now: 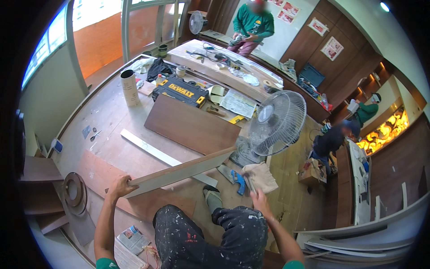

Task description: The person kneels on the floor and uses a hammer to tap a wooden strip onto a larger wooden board. They then use scissors to trim the excess strip from the board's edge.

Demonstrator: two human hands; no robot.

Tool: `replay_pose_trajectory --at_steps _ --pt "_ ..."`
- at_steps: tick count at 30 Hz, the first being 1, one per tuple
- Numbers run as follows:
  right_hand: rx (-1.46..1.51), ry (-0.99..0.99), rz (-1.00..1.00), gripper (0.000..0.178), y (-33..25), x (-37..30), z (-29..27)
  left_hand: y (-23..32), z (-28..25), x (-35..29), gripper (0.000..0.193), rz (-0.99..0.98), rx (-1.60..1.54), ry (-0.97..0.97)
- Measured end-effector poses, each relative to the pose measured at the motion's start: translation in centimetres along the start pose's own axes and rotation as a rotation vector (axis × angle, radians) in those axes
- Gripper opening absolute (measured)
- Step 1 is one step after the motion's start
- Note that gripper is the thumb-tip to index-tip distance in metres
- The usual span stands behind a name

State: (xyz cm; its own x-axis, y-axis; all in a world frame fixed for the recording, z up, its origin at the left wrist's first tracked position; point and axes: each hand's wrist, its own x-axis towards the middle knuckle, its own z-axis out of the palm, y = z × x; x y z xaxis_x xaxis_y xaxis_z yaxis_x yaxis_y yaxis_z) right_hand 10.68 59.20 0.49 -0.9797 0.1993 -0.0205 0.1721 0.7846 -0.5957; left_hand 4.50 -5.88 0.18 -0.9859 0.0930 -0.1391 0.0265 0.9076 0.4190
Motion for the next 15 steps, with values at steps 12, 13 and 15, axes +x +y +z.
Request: replay_pose_trajectory --at_steps 12,13,15 --pt "-0.034 0.144 -0.102 0.037 -8.6 12.2 1.2 1.7 -0.1 -0.5 0.05 -0.095 0.063 0.008" --pt "-0.05 0.132 -0.102 0.037 -8.5 12.4 1.5 1.6 0.0 -0.6 0.051 -0.089 0.07 0.012" --pt "-0.102 0.105 -0.086 0.037 -7.6 12.4 2.2 1.5 0.1 -0.5 0.054 -0.072 0.08 0.022"
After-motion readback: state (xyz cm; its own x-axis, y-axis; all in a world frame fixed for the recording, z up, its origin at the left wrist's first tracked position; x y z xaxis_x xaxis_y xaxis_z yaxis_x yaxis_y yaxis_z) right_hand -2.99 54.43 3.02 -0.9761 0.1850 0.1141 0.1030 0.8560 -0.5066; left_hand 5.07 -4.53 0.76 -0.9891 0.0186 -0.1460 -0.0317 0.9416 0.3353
